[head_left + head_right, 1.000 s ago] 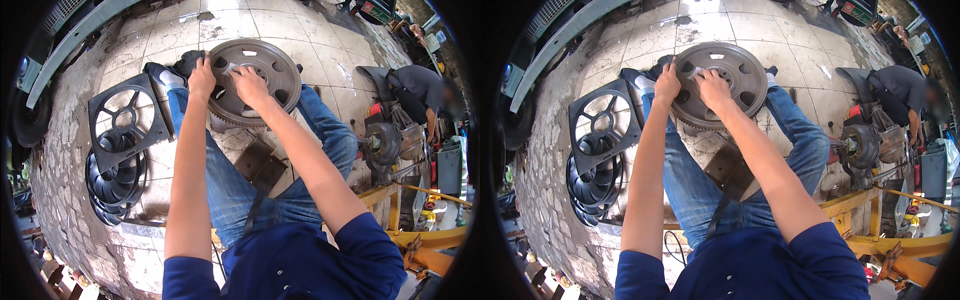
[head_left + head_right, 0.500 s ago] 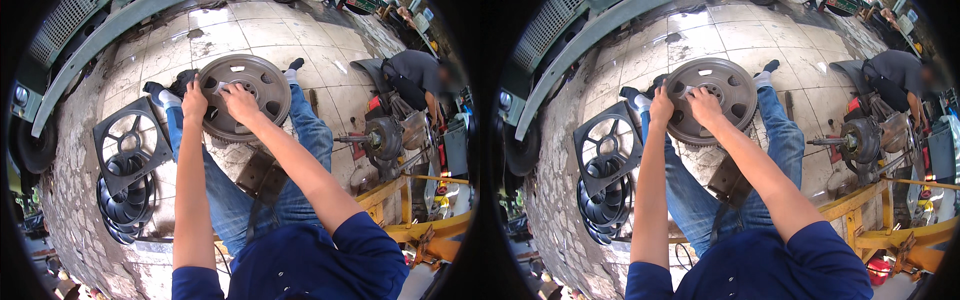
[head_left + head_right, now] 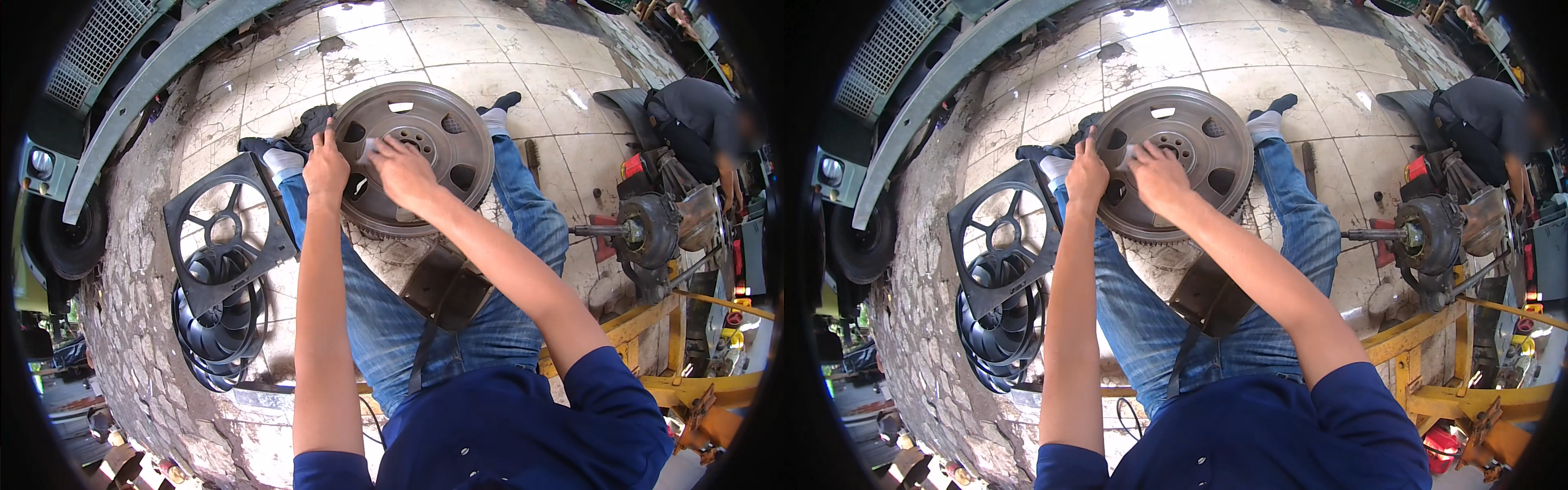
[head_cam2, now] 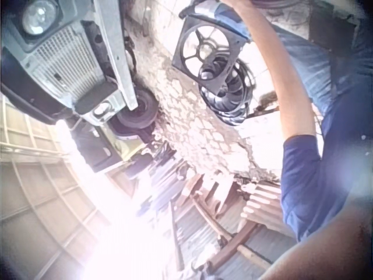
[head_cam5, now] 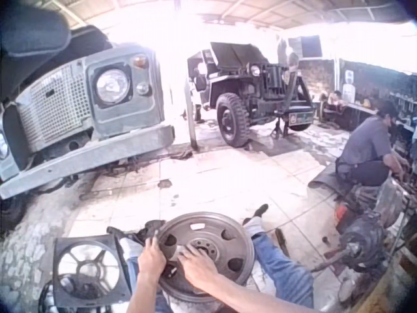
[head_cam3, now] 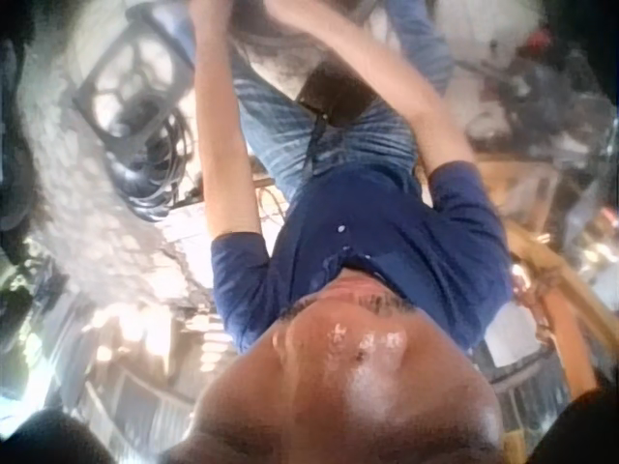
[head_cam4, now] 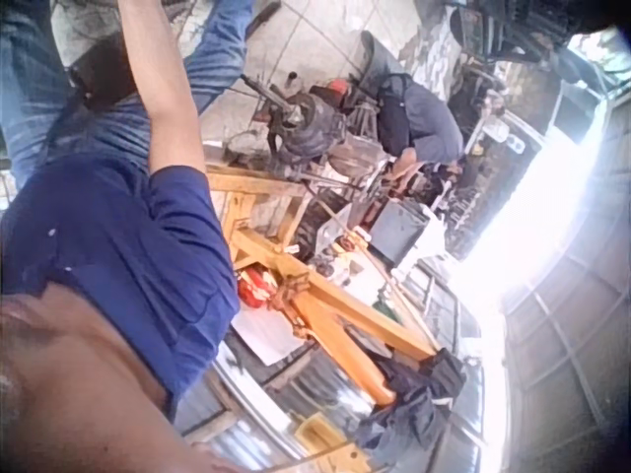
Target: The person scrubs a large metal flywheel with a red abrasive pad while sitting on the floor, then uses a wire brush to clean the teeth and surface. The person also handles a small metal ring and a brush during the process.
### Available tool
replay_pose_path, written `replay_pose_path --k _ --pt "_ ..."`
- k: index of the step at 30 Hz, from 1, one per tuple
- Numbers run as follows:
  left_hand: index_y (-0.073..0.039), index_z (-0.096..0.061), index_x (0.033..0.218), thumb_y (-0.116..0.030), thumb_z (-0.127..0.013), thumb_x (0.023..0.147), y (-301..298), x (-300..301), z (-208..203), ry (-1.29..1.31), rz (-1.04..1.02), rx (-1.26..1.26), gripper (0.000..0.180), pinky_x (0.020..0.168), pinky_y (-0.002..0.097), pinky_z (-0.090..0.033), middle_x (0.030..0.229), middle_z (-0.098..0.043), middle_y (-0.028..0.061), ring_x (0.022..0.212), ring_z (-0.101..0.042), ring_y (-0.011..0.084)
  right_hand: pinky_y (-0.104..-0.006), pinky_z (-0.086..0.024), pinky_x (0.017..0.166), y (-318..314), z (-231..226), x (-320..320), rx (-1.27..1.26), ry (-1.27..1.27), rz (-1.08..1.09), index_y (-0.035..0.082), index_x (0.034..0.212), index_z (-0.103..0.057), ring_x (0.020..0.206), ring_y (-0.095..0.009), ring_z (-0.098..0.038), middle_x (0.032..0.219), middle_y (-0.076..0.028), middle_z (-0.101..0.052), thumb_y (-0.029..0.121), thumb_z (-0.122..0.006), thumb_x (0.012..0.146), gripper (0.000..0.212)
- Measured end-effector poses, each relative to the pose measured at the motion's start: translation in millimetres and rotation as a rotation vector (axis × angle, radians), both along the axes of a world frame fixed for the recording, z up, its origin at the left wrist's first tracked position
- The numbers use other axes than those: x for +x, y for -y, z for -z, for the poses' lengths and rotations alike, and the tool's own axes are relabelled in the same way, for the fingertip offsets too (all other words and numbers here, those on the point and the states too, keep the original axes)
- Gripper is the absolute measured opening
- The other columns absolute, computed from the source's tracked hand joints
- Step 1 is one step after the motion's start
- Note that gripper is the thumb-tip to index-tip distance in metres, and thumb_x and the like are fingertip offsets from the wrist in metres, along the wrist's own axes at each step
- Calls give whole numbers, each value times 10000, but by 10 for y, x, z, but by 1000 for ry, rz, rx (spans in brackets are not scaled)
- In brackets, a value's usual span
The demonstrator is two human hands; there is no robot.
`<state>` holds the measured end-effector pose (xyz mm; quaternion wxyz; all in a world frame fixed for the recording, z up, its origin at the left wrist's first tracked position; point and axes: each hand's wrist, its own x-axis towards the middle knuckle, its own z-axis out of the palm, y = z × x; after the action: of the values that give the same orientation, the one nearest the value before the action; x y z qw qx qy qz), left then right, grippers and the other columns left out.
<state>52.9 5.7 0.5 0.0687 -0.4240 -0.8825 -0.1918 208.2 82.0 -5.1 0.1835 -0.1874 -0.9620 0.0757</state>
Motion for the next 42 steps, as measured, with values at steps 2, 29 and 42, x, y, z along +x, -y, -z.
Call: replay_pose_path --k 2,29,42 --pt "-138 -423 1409 -47 -525 854 -37 -8 -111 17 -18 -54 571 718 472 -581 1200 -575 172 905 -679 380 -474 -368 1081 33 -62 -4 8 44 -45 16 1222 -617 1339 -291 -447 1386 -131 -534 86 -575 840 391" --pt "-95 -372 1446 -176 -528 928 -75 -20 -6 -65 -101 -39 547 782 470 -566 1267 -543 168 1029 -638 341 -442 -374 1111 -372 -29 574 -48 -4 -29 110 1331 -560 1369 -239 -424 1438 -89 -502 -32 -498 863 493" --pt "-37 -513 1174 -366 -545 934 -50 -77 28 129 -218 12 408 730 502 -556 928 -701 224 858 -691 416 -377 -398 1109 -185 -166 814 -145 1 -39 65 1282 -600 1339 -260 -453 1377 -115 -551 -45 -470 883 435"
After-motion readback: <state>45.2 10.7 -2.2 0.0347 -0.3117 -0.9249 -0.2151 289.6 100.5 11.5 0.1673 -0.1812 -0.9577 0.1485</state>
